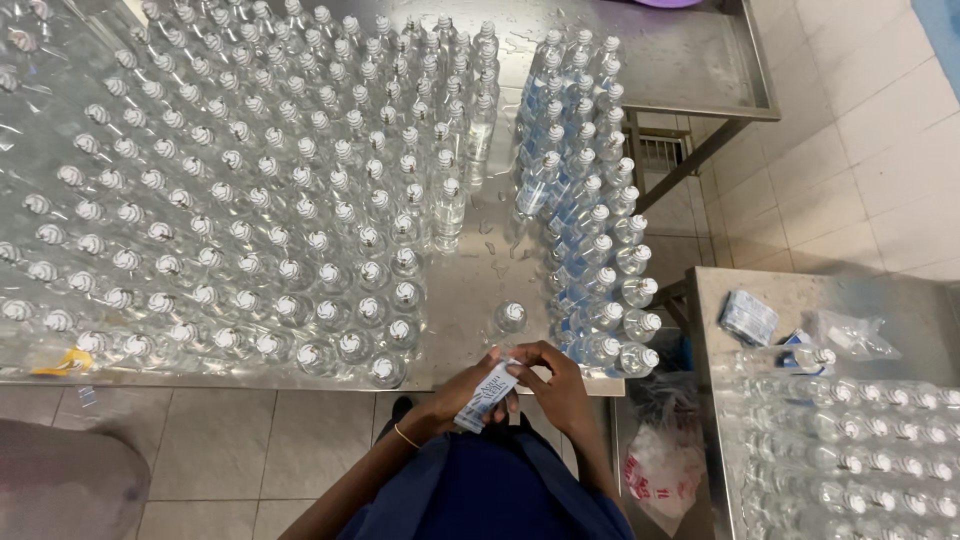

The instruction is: The person repeatedly picks up clear plastic bottles from a metal table, applies a small rectangular label to each bottle, and places the labeled bottles back into a grid arrangement. The task is performed continuously by hand without any visible tools.

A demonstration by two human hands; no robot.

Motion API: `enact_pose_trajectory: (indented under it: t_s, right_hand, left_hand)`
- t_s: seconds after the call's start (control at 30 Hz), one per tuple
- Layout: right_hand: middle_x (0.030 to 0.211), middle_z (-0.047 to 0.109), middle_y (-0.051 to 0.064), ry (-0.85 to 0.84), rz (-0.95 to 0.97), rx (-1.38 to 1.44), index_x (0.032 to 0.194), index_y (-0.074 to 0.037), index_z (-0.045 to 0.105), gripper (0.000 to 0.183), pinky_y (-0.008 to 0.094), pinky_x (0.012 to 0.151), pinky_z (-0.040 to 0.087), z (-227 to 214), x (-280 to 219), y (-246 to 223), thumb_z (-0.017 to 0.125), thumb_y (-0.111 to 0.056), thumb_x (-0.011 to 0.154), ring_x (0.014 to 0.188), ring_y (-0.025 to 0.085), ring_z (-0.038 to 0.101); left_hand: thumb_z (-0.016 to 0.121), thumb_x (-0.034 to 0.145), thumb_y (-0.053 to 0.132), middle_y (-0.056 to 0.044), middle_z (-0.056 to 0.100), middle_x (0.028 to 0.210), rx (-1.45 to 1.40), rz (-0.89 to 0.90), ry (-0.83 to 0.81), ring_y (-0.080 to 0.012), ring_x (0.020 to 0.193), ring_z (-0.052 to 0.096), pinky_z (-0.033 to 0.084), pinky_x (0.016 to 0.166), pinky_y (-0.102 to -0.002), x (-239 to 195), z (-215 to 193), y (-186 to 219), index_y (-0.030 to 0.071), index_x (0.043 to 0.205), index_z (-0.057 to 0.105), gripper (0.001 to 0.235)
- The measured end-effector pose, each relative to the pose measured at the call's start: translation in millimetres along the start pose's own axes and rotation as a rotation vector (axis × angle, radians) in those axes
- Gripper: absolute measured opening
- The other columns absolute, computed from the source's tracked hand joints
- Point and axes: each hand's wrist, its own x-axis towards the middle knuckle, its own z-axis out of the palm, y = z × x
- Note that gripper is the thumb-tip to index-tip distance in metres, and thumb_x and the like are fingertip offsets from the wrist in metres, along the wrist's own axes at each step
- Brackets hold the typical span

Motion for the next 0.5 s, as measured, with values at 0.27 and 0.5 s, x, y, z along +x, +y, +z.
enact_pose_trajectory:
  t_s: [0.27, 0.5]
  right_hand:
    - [0.096, 0.086, 0.018, 0.145, -0.102, -0.010, 0.114, -0.007, 0.089, 0.018, 0.049, 0.092, 0.062, -2.9, 1.2, -9.2, 0.087, -0.015, 0.097, 0.104, 0.033, 0.082]
    - [0.104, 0.086, 0.020, 0.332, -0.173, 0.136, 0.119, -0.005, 0.084, 0.021, 0.045, 0.091, 0.065, -5.6, 22.8, 9.1, 0.082, 0.000, 0.098, 0.108, 0.024, 0.079]
  left_hand:
    - [0.036, 0.107, 0.081, -0.022, 0.079, 0.074, -0.018, -0.012, 0.105, -0.0252, 0.055, 0.075, 0.056, 0.041, -0.027, -10.4, -8.0, 1.4, -0.005, 0.097, 0.080, 0.096]
    - [0.068, 0.104, 0.063, -0.022, 0.070, 0.061, -0.110, 0.068, 0.344, -0.0261, 0.043, 0.066, 0.051, 0.037, -0.033, -8.3, 7.9, 30.6, -0.003, 0.089, 0.071, 0.068]
